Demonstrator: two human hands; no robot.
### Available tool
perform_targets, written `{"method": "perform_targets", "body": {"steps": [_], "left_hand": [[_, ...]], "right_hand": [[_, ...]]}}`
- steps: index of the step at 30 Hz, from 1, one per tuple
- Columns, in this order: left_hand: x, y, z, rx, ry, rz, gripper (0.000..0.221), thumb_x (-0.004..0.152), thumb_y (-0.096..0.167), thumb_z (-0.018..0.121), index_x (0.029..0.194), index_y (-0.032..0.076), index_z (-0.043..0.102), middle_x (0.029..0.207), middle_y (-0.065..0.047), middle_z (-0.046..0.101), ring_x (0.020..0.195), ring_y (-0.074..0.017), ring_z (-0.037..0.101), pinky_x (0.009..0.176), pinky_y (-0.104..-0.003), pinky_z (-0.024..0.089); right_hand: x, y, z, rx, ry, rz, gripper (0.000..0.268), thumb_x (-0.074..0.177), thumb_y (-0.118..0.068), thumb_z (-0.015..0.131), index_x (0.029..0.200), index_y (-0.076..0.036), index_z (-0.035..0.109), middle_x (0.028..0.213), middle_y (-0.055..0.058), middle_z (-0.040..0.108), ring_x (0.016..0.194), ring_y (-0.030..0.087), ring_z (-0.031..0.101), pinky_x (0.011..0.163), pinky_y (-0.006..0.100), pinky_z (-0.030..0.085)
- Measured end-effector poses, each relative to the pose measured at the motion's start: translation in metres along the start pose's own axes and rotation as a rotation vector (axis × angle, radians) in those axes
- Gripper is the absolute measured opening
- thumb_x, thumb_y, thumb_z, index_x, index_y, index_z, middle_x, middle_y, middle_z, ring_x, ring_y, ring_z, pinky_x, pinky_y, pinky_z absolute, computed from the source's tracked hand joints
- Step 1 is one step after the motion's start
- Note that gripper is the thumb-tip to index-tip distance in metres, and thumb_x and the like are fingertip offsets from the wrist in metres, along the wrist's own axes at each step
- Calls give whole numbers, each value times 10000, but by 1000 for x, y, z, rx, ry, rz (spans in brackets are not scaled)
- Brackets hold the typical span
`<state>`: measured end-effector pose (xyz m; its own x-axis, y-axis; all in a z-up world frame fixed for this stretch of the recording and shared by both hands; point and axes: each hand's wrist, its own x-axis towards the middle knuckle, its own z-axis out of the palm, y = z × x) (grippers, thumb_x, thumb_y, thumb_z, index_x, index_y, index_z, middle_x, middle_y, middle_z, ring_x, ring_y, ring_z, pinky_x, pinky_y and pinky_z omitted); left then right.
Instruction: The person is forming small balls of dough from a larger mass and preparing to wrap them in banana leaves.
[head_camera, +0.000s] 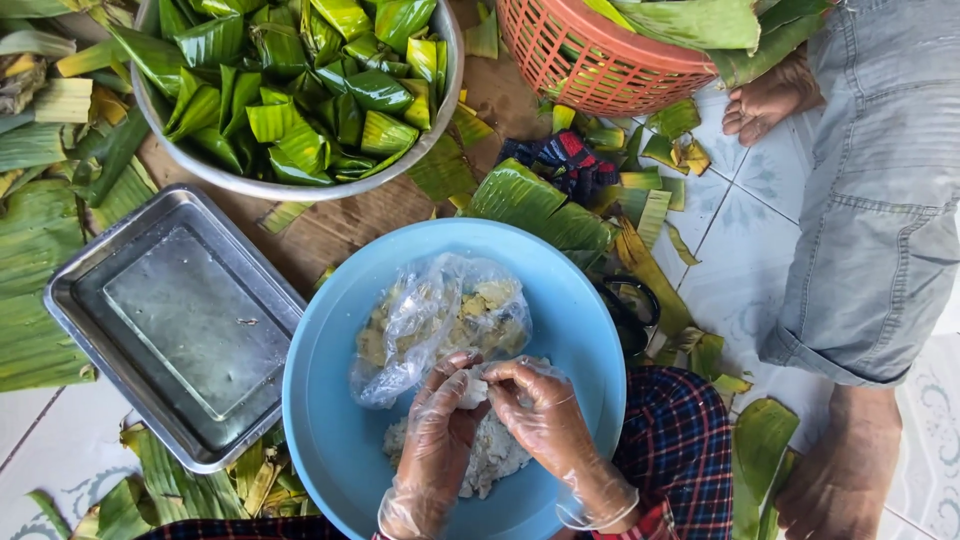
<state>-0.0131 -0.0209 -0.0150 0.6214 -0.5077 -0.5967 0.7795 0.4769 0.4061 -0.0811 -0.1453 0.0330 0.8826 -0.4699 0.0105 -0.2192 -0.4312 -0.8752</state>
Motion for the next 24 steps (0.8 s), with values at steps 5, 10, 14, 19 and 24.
{"method": "perform_targets", "body": {"steps": [5,10,14,19,24], "left_hand": [[-7,10,17,26,63,-19,260,926,44,624,1180,-8,645,1201,-160,660,1062,-319,663,1005,-506,565],[-10,6,17,113,28,-94,244,912,64,694,1153,47,663,1064,-162,719,981,-300,680,898,-393,536],[-11,4,18,78,117,-111,221,902,10,710,1115,47,664,1039,-185,743,962,-324,713,899,-396,577],[-2,-5,0,-82,83,-34,227,899,13,658,1126,0,651,1076,-182,693,1008,-316,682,878,-440,577],[-6,5,3,-173,93,-4,267,925,201,686,1111,16,631,1106,-207,671,1007,-392,694,946,-519,597]], "right_hand": [[-3,-7,-7,81,-113,85,400,880,-219,792,1263,-171,686,1275,56,727,1114,212,713,876,335,609],[-4,9,11,13,21,-41,290,862,-16,742,1126,-136,720,1066,39,782,975,223,748,848,344,580],[-3,6,13,-17,23,-16,197,866,-11,705,1015,-140,714,969,31,792,887,198,764,769,324,577],[-9,10,2,568,-27,172,152,921,-58,726,1061,-1,713,1095,193,785,915,264,758,796,344,671],[-29,14,-1,639,0,418,153,918,-75,742,1025,34,738,812,138,724,738,218,702,696,350,618]]}}
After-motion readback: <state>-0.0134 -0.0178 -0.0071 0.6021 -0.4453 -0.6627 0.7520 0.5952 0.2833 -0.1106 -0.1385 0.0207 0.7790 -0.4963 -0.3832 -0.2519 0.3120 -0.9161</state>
